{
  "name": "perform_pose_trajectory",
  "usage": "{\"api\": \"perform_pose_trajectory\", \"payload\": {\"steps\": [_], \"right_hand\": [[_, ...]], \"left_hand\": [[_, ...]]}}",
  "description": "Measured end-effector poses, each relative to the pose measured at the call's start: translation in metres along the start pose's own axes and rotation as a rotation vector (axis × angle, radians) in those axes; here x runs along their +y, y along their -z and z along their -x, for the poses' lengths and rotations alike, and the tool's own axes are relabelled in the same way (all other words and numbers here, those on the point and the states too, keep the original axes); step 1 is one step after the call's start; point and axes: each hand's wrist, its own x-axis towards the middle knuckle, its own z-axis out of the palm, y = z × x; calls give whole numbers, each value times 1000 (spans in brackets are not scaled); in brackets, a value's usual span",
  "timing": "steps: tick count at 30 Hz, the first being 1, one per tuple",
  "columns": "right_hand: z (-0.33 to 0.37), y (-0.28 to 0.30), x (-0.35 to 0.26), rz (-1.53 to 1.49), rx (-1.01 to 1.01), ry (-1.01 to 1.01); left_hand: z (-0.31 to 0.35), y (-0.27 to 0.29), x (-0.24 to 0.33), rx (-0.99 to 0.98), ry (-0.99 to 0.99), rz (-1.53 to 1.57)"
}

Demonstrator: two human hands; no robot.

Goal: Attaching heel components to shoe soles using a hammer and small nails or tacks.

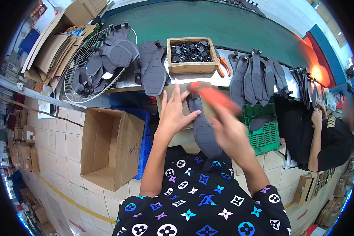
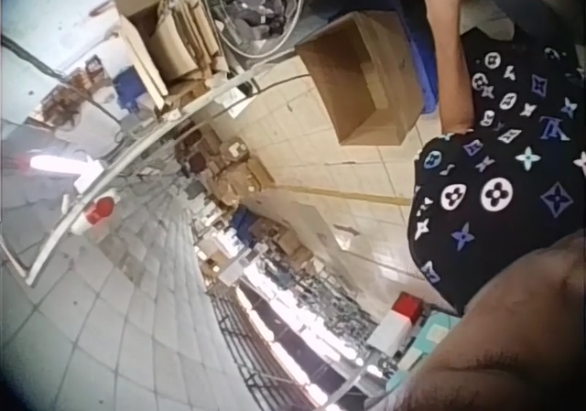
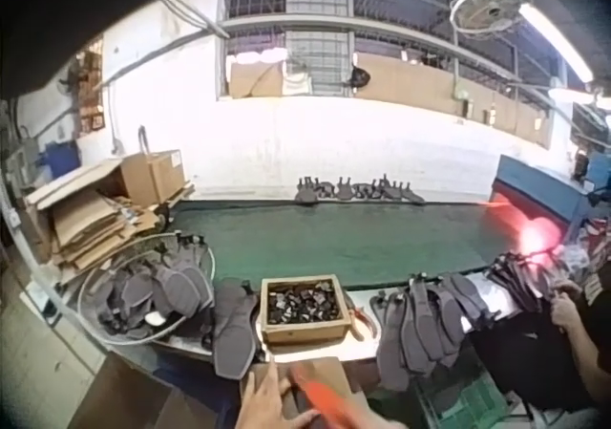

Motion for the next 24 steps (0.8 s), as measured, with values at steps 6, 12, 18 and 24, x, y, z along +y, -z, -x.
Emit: {"api": "perform_pose_trajectory", "payload": {"steps": [6, 12, 18, 24], "right_hand": [[-6, 43, -36, 17, 57, -40], [19, -7, 30, 22, -178, -260], [-8, 36, 8, -22, 108, -174], [-11, 7, 58, 298, -199, 37]], "left_hand": [[9, 9, -3, -21, -17, -54], [0, 8, 9, -36, -22, 9], [-6, -2, 0, 179, -274, -13], [43, 60, 77, -286, -158, 780]]}}
